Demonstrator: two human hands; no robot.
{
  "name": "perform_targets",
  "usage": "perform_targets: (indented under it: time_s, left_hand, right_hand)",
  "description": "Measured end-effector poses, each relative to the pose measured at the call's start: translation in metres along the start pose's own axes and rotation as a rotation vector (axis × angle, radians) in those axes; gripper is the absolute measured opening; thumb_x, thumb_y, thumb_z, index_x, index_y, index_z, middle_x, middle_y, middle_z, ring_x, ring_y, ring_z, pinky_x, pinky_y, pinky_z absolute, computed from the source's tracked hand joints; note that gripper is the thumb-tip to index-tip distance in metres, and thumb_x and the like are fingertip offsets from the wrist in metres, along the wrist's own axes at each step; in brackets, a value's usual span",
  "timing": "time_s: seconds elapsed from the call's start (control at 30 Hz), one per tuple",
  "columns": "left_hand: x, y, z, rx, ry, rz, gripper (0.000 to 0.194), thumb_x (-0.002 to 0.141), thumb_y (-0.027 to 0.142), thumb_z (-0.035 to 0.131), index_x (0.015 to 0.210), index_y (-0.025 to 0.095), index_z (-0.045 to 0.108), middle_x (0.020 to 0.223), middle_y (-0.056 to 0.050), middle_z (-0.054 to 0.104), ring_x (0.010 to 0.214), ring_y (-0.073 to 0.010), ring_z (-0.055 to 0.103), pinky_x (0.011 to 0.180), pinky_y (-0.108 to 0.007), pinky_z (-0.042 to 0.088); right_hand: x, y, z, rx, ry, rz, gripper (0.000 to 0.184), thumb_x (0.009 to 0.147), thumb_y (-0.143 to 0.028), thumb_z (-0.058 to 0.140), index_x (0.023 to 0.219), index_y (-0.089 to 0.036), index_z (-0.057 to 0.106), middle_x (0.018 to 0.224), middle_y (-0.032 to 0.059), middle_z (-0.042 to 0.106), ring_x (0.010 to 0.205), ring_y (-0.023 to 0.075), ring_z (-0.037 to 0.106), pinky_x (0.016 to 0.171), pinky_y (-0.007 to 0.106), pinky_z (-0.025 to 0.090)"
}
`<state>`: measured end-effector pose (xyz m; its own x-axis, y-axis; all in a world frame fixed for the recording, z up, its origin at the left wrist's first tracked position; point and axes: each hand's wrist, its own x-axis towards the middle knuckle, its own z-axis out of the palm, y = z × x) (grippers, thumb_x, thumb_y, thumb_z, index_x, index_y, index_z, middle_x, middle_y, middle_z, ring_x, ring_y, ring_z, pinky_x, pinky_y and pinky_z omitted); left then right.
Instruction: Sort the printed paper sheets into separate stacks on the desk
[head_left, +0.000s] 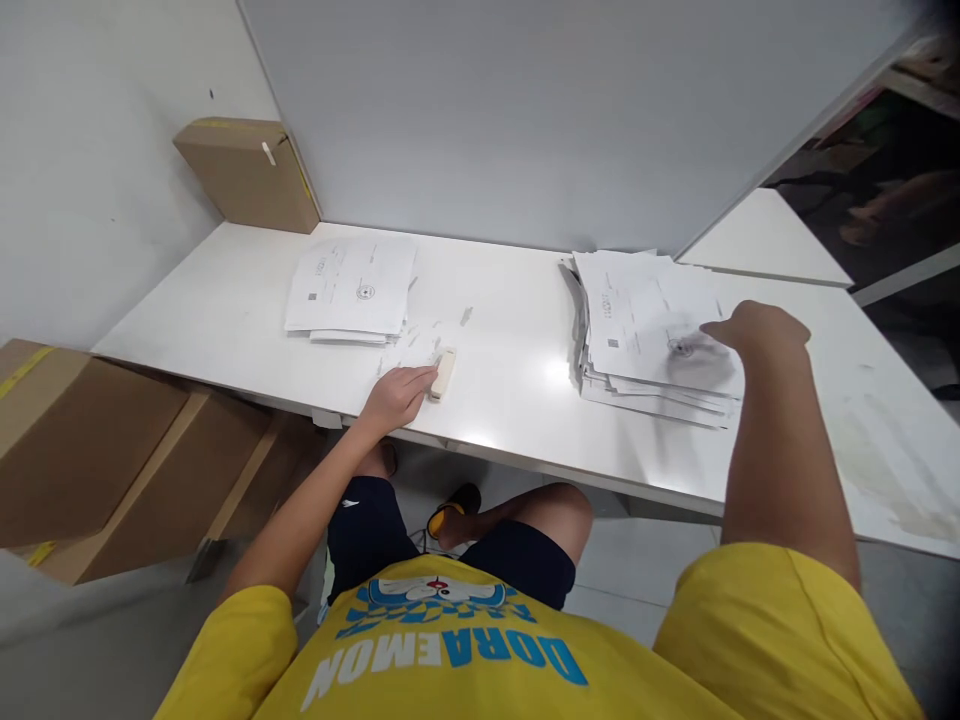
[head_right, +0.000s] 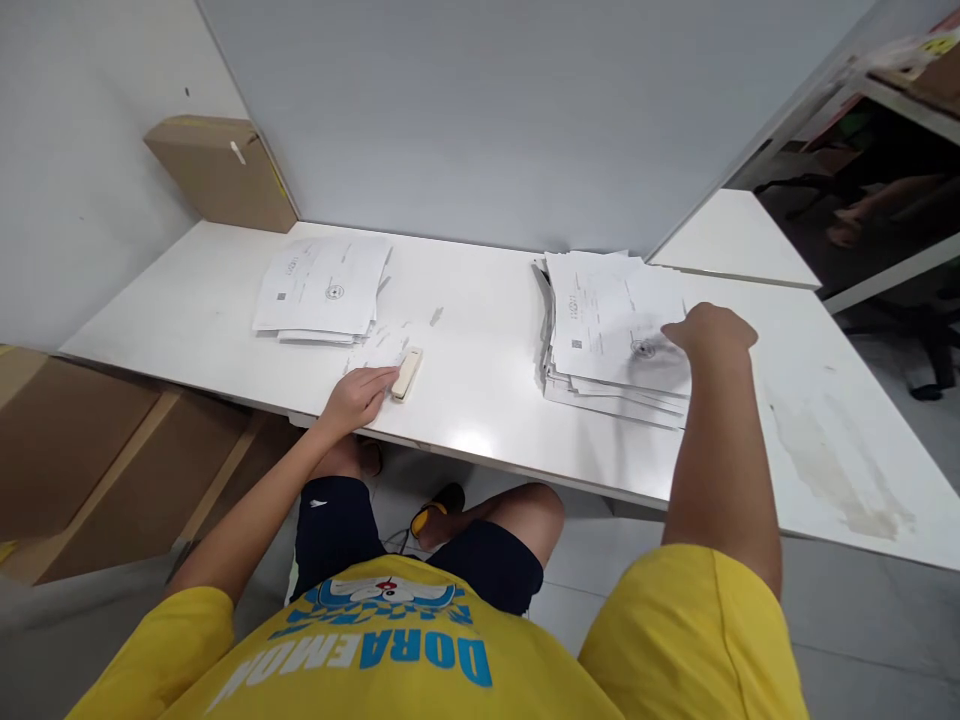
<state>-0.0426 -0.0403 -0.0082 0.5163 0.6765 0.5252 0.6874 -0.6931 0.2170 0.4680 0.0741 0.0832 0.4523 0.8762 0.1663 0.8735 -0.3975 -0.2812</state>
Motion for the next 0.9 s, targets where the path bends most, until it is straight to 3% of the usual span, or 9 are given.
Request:
perform_targets:
  time_s: [0.07, 0.1, 0.17, 0.27, 0.33, 0.4, 0.57, 0.7, 0.9]
  left_hand:
    - [0.001, 0.000, 0.001, 0.030, 0.005, -0.035, 0.038, 0.092, 0.013, 0.041, 0.122, 0.017, 0.064, 0.121, -0.012, 0.072, 0.109, -0.0241, 0.068, 0.090, -0.043, 0.056]
    - [0.001, 0.000, 0.002, 0.044, -0.003, -0.047, 0.039, 0.091, 0.011, 0.042, 0.122, 0.016, 0.064, 0.121, -0.012, 0.071, 0.111, -0.0245, 0.068, 0.091, -0.043, 0.055]
    - [0.002, -0.001, 0.004, 0.072, -0.040, -0.073, 0.044, 0.086, 0.006, 0.042, 0.123, 0.016, 0.064, 0.125, -0.012, 0.070, 0.115, -0.0252, 0.066, 0.093, -0.044, 0.054]
    - [0.002, -0.002, 0.006, 0.120, -0.092, -0.147, 0.053, 0.079, -0.001, 0.041, 0.123, 0.015, 0.063, 0.127, -0.012, 0.069, 0.118, -0.0257, 0.064, 0.096, -0.045, 0.052]
    - [0.001, 0.000, 0.006, 0.148, -0.115, -0.205, 0.052, 0.079, -0.001, 0.041, 0.123, 0.014, 0.064, 0.127, -0.013, 0.068, 0.120, -0.0263, 0.063, 0.099, -0.046, 0.050]
    - [0.002, 0.002, 0.005, 0.158, -0.147, -0.218, 0.050, 0.081, 0.000, 0.042, 0.123, 0.014, 0.064, 0.129, -0.014, 0.067, 0.123, -0.0271, 0.060, 0.103, -0.047, 0.047]
    - [0.007, 0.010, 0.002, 0.158, -0.218, -0.167, 0.048, 0.087, 0.006, 0.041, 0.130, 0.016, 0.061, 0.137, -0.011, 0.063, 0.133, -0.0268, 0.053, 0.113, -0.048, 0.039]
    - [0.003, 0.019, 0.001, 0.196, -0.227, -0.299, 0.047, 0.092, 0.014, 0.039, 0.136, 0.013, 0.056, 0.148, -0.012, 0.052, 0.142, -0.0298, 0.042, 0.117, -0.049, 0.034]
    - [-0.045, 0.038, -0.010, 0.265, -0.225, -0.453, 0.058, 0.101, 0.036, 0.029, 0.152, 0.010, 0.035, 0.161, -0.013, 0.033, 0.152, -0.0312, 0.021, 0.125, -0.055, 0.015]
  right_hand:
    - [-0.031, -0.019, -0.003, -0.138, -0.044, 0.011, 0.052, 0.091, -0.034, 0.060, 0.124, 0.006, 0.060, 0.123, 0.0423, 0.057, 0.123, 0.0384, 0.056, 0.087, 0.052, 0.042]
    - [-0.051, -0.028, -0.001, -0.119, -0.033, -0.059, 0.057, 0.094, -0.038, 0.052, 0.133, 0.004, 0.054, 0.130, 0.0401, 0.054, 0.127, 0.0393, 0.052, 0.091, 0.054, 0.041]
    - [-0.098, -0.046, 0.013, -0.037, -0.052, -0.280, 0.059, 0.098, -0.043, 0.042, 0.140, -0.003, 0.049, 0.138, 0.0323, 0.052, 0.129, 0.0393, 0.050, 0.094, 0.054, 0.043]
    - [-0.171, -0.066, 0.053, 0.124, -0.193, -0.628, 0.062, 0.098, -0.048, 0.038, 0.145, -0.008, 0.046, 0.149, 0.0227, 0.048, 0.138, 0.0348, 0.044, 0.108, 0.052, 0.040]
    - [-0.211, -0.074, 0.080, 0.147, -0.271, -0.734, 0.067, 0.098, -0.052, 0.035, 0.150, -0.010, 0.039, 0.157, 0.0198, 0.038, 0.145, 0.0331, 0.036, 0.114, 0.053, 0.036]
    - [-0.239, -0.078, 0.099, 0.124, -0.300, -0.734, 0.069, 0.100, -0.052, 0.029, 0.152, -0.008, 0.034, 0.160, 0.0192, 0.032, 0.149, 0.0320, 0.030, 0.119, 0.053, 0.031]
    - [-0.271, -0.084, 0.106, 0.062, -0.236, -0.659, 0.070, 0.102, -0.051, 0.018, 0.153, -0.006, 0.031, 0.162, 0.0183, 0.027, 0.152, 0.0298, 0.025, 0.122, 0.050, 0.024]
    - [-0.278, -0.084, 0.104, 0.038, -0.217, -0.651, 0.069, 0.102, -0.050, 0.018, 0.153, -0.005, 0.031, 0.162, 0.0184, 0.028, 0.151, 0.0291, 0.026, 0.123, 0.048, 0.024]
    - [-0.285, -0.080, 0.110, 0.042, -0.181, -0.646, 0.068, 0.102, -0.048, 0.019, 0.154, -0.006, 0.031, 0.161, 0.0190, 0.030, 0.151, 0.0291, 0.028, 0.122, 0.048, 0.026]
